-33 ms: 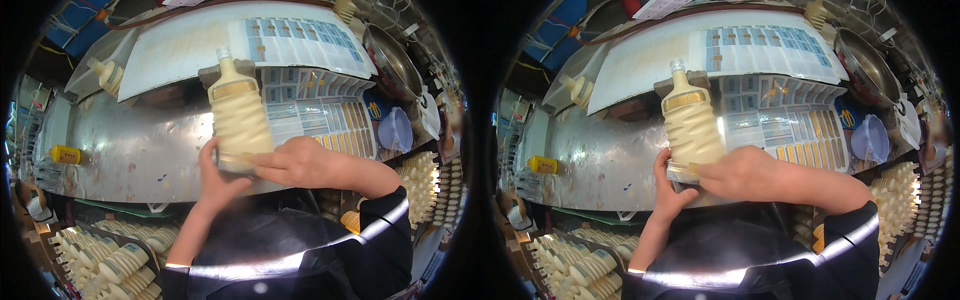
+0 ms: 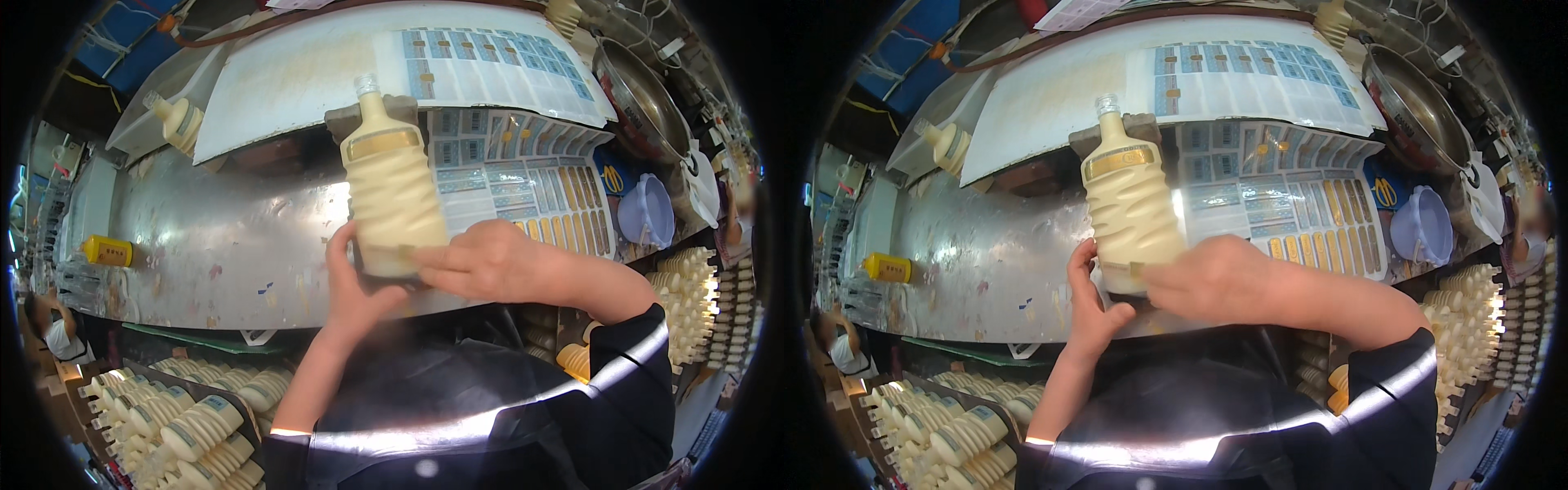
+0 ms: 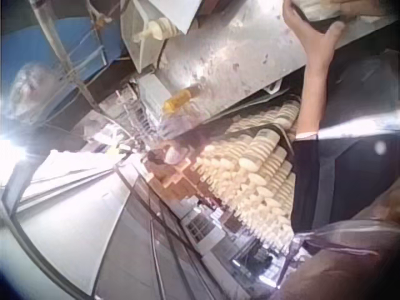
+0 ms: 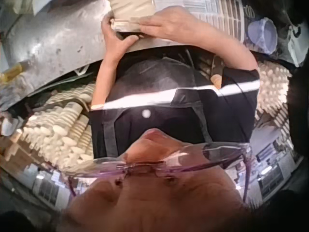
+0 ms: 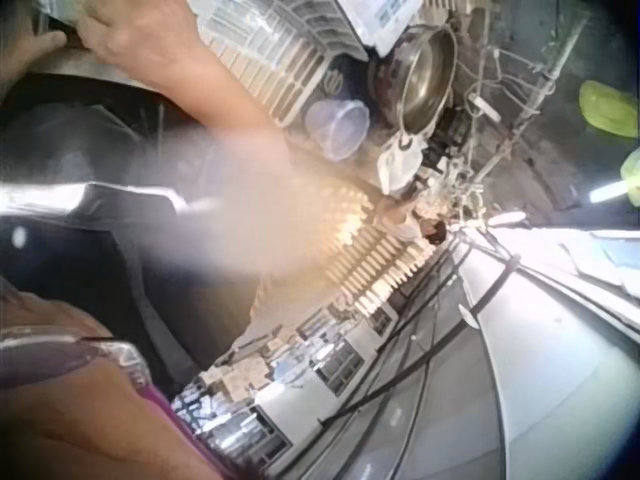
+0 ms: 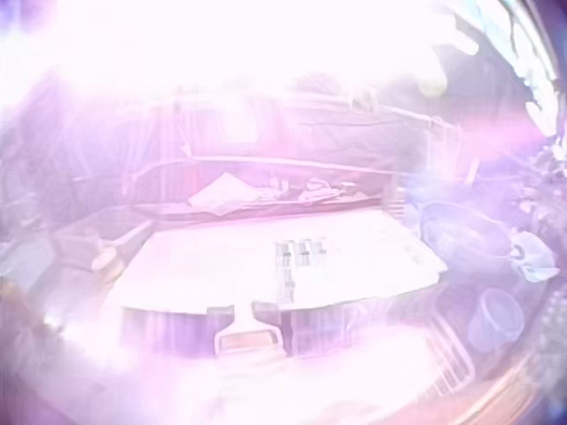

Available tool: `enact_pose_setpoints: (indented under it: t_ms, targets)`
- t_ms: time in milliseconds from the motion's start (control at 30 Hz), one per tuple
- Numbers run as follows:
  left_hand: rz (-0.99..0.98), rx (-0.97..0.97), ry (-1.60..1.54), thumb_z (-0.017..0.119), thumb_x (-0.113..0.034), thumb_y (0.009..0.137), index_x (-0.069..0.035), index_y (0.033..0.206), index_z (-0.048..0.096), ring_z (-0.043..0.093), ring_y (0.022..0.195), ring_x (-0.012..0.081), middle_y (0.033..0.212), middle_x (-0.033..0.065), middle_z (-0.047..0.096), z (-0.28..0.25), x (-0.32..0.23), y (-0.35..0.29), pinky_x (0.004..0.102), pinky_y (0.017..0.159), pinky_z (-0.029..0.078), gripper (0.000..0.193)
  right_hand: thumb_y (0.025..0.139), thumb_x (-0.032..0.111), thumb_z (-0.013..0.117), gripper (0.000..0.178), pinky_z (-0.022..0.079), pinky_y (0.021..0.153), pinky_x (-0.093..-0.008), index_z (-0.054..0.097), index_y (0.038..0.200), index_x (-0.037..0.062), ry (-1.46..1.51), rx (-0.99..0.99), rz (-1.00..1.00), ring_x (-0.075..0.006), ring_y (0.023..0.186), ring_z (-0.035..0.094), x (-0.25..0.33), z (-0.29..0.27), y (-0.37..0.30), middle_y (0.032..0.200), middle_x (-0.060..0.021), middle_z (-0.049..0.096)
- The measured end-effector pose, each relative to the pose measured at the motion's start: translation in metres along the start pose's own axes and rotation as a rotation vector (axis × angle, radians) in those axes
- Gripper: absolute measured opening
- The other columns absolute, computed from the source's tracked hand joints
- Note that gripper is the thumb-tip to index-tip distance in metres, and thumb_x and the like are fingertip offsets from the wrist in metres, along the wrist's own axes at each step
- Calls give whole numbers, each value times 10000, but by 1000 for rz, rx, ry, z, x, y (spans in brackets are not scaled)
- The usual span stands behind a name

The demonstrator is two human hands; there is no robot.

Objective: The person repeatedly picks up cream-colored plastic bottles, peels labels from a sheet, and applies them to the bottle bodies. After labeling, the person places the bottles back into a tray. The process is repeated for multiple bottles throughout the clip.

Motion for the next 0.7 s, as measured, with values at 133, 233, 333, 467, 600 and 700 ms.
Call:
enact_pose_setpoints:
  t_ms: [133, 233, 333, 467, 600, 700]
  targets:
    - [-115, -122, -76, 752, -171, 827, 3, 1438, 334, 411, 1347, 285, 1411, 173, 408, 10, 3, 8, 425, 1154, 347, 760, 769, 147, 710, 172, 513, 503, -299, 662, 930, 107, -67, 7, -23, -148, 613, 642, -11, 4, -11, 1096, -28, 659]
    - [-104, -194, 10, 717, -173, 892, 6, 1402, 369, 418, 1332, 282, 1376, 171, 434, 19, 9, 9, 428, 1145, 348, 643, 749, 97, 699, 327, 502, 516, -278, 732, 1074, 109, -67, -66, -56, -129, 581, 600, -13, 14, -20, 1312, -69, 688]
    - [-94, -224, -71, 705, -199, 938, 4, 1394, 374, 418, 1330, 281, 1374, 170, 437, 22, 7, 8, 426, 1152, 333, 599, 739, 155, 729, 216, 531, 529, -303, 702, 952, 130, -105, -129, 24, -143, 673, 675, -14, 20, -26, 1151, -26, 685]
    - [-68, -211, -180, 657, -202, 987, 6, 1394, 370, 406, 1341, 265, 1385, 166, 432, 25, 4, 6, 417, 1158, 324, 540, 822, 142, 716, 264, 531, 552, -305, 730, 1085, 134, -9, -113, 192, -169, 659, 662, -19, 28, -48, 1118, -56, 713]
    - [-68, -201, -285, 612, -185, 1019, 8, 1404, 354, 397, 1348, 240, 1392, 150, 431, 19, 14, 6, 399, 1159, 325, 503, 937, 216, 689, 349, 529, 615, -312, 691, 1260, 83, 511, -172, 813, -185, 673, 651, -7, 40, -52, 969, -91, 718]
    - [-13, -187, -315, 586, -184, 1032, -12, 1421, 357, 428, 1307, 217, 1368, 122, 455, 20, 15, 5, 381, 1155, 316, 484, 957, 292, 685, 429, 527, 649, -323, 653, 1311, 51, 865, -200, 1116, -175, 688, 645, 7, 53, -34, 851, -86, 696]
Point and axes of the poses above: each hand's wrist, its own y-axis towards the middle knuckle, its own z-axis out of the palm, x = y × z, the point moved 1 cm from there along y, towards the middle knuckle
